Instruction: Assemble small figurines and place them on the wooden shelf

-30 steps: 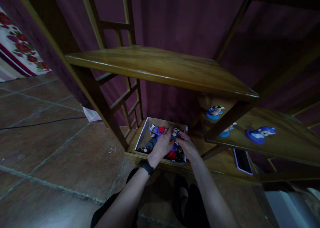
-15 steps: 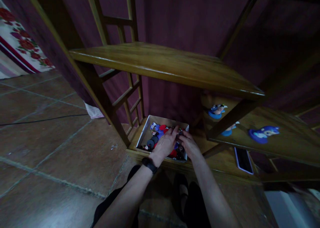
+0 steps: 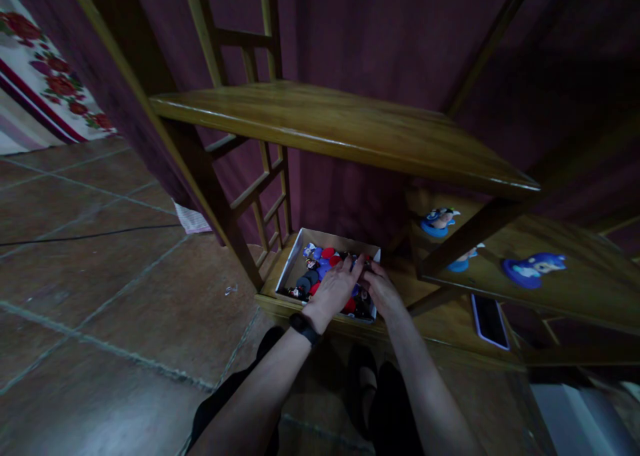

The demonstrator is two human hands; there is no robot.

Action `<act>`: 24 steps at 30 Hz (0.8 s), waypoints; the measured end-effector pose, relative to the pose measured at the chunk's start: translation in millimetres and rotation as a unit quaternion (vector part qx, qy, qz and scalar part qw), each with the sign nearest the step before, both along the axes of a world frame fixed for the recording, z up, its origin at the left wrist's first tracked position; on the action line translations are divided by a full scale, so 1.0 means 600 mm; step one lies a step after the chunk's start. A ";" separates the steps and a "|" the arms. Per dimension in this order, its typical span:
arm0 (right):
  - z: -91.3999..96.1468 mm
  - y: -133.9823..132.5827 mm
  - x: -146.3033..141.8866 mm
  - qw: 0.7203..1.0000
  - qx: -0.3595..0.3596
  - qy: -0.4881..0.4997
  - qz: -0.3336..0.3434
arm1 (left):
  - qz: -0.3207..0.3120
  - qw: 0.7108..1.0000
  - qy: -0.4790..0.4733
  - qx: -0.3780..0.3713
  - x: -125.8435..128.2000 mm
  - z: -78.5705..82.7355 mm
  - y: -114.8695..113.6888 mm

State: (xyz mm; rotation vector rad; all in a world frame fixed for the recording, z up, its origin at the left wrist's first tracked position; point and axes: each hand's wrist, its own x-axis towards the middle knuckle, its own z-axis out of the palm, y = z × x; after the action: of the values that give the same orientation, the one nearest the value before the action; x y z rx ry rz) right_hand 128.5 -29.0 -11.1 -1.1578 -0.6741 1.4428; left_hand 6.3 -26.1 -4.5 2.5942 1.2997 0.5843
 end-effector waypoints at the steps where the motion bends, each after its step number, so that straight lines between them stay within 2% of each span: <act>1: 0.000 0.000 0.000 1.000 0.002 0.000 0.001 | 0.000 1.000 -0.007 -0.005 0.000 0.000 0.000; 5: 0.002 -0.001 0.000 1.000 0.015 -0.006 0.010 | 0.007 0.995 -0.090 -0.052 0.000 0.002 0.004; 9: 0.002 0.001 -0.001 1.000 0.006 -0.015 0.007 | 0.047 0.960 -0.240 -0.135 0.000 -0.004 0.021; 13: -0.002 0.005 0.001 1.000 -0.004 0.010 -0.026 | 0.093 0.898 -0.379 -0.203 0.001 -0.023 0.044; 17: -0.002 0.006 0.004 1.000 0.011 0.025 -0.016 | 0.103 0.814 -0.497 -0.282 0.002 -0.041 0.059; 20: 0.001 0.005 0.005 0.999 0.012 0.029 -0.022 | 0.106 0.755 -0.552 -0.336 0.000 -0.041 0.060; 24: 0.003 0.004 0.005 0.999 0.029 0.038 -0.023 | 0.109 0.717 -0.579 -0.372 -0.001 -0.031 0.055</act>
State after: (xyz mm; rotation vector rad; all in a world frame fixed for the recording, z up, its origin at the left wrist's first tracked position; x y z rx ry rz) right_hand 131.6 -26.7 -9.1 -1.0622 -0.6285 1.4118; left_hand 5.4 7.2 -23.0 0.9900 0.9861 1.1346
